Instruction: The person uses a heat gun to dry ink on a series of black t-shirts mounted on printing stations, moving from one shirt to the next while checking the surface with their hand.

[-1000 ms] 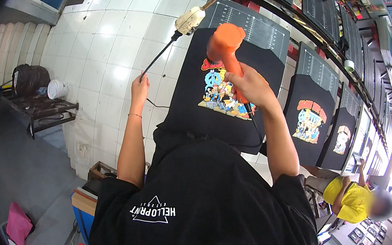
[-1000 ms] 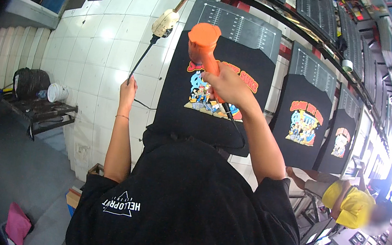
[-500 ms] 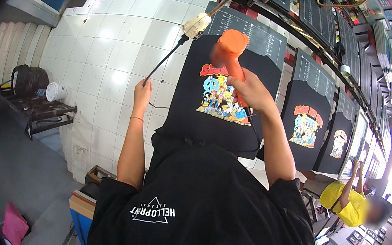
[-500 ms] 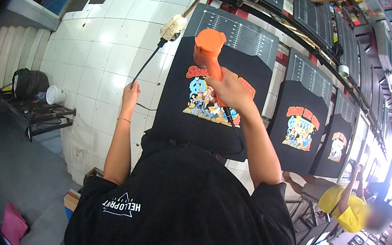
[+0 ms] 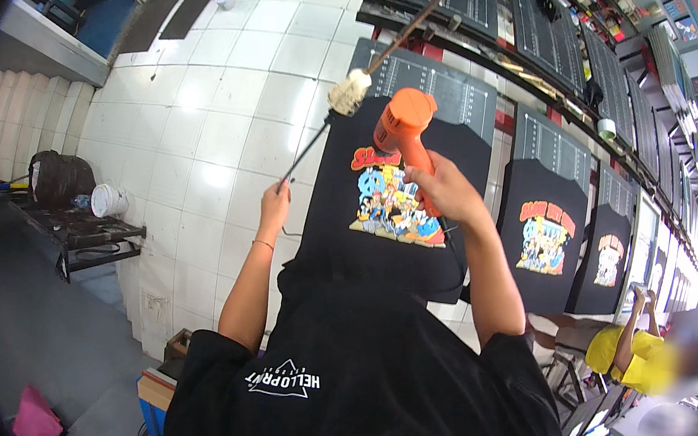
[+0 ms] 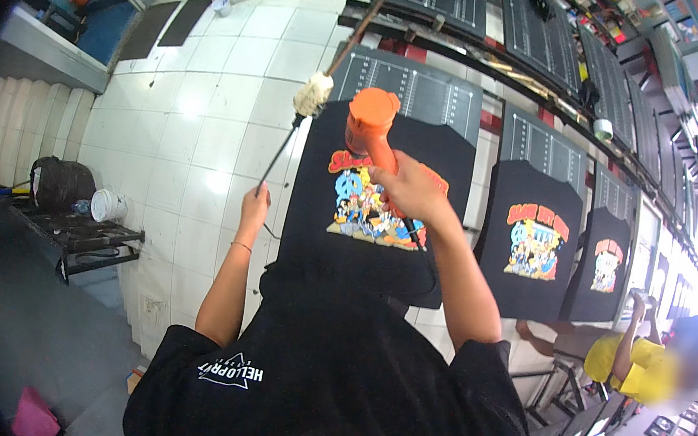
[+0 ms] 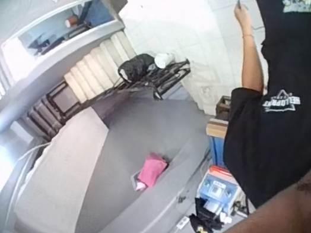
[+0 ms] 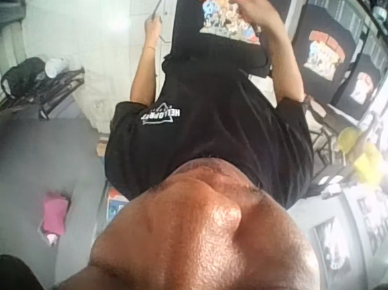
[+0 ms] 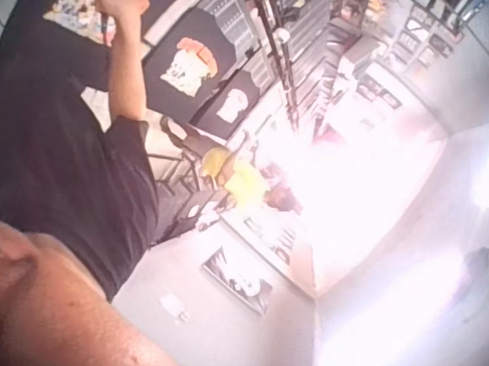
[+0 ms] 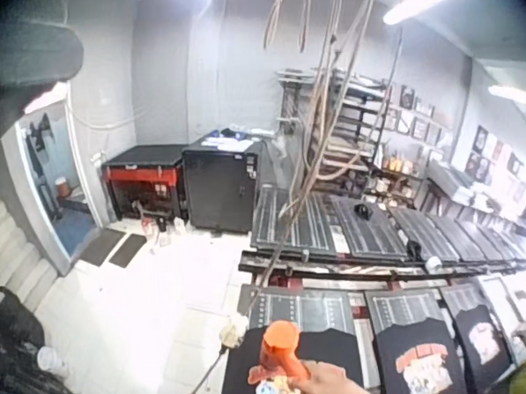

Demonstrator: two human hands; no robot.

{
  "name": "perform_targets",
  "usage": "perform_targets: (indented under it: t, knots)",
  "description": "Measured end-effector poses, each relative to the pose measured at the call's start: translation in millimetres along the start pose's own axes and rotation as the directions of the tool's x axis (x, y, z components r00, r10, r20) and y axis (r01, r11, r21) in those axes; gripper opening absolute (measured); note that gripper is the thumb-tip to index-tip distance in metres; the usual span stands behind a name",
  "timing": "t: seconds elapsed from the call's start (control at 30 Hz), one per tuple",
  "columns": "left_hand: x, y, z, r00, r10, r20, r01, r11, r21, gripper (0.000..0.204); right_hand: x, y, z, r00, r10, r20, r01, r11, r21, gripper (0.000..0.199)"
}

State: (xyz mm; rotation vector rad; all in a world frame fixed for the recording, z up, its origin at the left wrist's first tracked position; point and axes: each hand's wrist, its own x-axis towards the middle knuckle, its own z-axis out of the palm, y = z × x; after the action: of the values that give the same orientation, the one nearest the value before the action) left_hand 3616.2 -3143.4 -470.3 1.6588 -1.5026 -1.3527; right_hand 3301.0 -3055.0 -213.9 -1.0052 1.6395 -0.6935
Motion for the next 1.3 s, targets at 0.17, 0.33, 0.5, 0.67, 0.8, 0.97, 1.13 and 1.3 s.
perform_targets:
  t: [0.17,0.33,0.5,0.67,0.8,0.97,1.13,1.3]
  knots:
    - [-13.6,9.8,23.3,0.999,0.020,0.050,-0.021,1.000,0.018,0.041,-10.5,-2.5,-2.2,0.997,-0.067,0.036,0.066,0.997,0.031,0.032]
    - [-38.8,39.5,35.0,0.996,0.001,0.090,-0.006,0.998,0.055,0.038,-13.2,6.6,0.1,1.000,-0.022,-0.015,0.023,0.999,0.034,0.033]
    - [-42.5,26.9,42.3,0.992,0.112,0.057,-0.113,0.994,0.009,0.043,-10.3,15.5,-11.3,0.999,-0.051,-0.005,0.051,0.995,0.082,0.033]
    - [-31.2,3.4,48.8,0.993,-0.038,-0.110,0.030,0.997,-0.077,0.051,-5.6,18.2,-9.5,0.999,-0.047,-0.001,0.047,0.992,0.119,0.031]
    - [-38.3,28.2,48.4,0.986,-0.139,-0.087,0.116,0.966,-0.229,0.056,-11.4,16.0,-3.4,0.994,-0.003,-0.108,0.019,0.988,0.153,0.034]
    - [-41.6,34.3,46.6,0.987,-0.135,-0.088,0.113,0.970,-0.217,0.054,-9.6,16.1,-11.4,0.996,0.072,-0.046,-0.065,0.989,0.130,0.031]
    - [-38.1,26.4,47.3,0.991,-0.069,-0.110,0.052,0.987,-0.155,0.055,-15.4,9.1,-8.0,0.999,0.041,-0.024,-0.037,0.986,0.163,0.032]
    - [-36.4,31.9,49.8,0.992,-0.071,-0.107,0.067,0.997,-0.037,0.057,-15.1,18.8,-5.2,0.994,0.059,-0.087,-0.049,0.992,0.119,0.037]
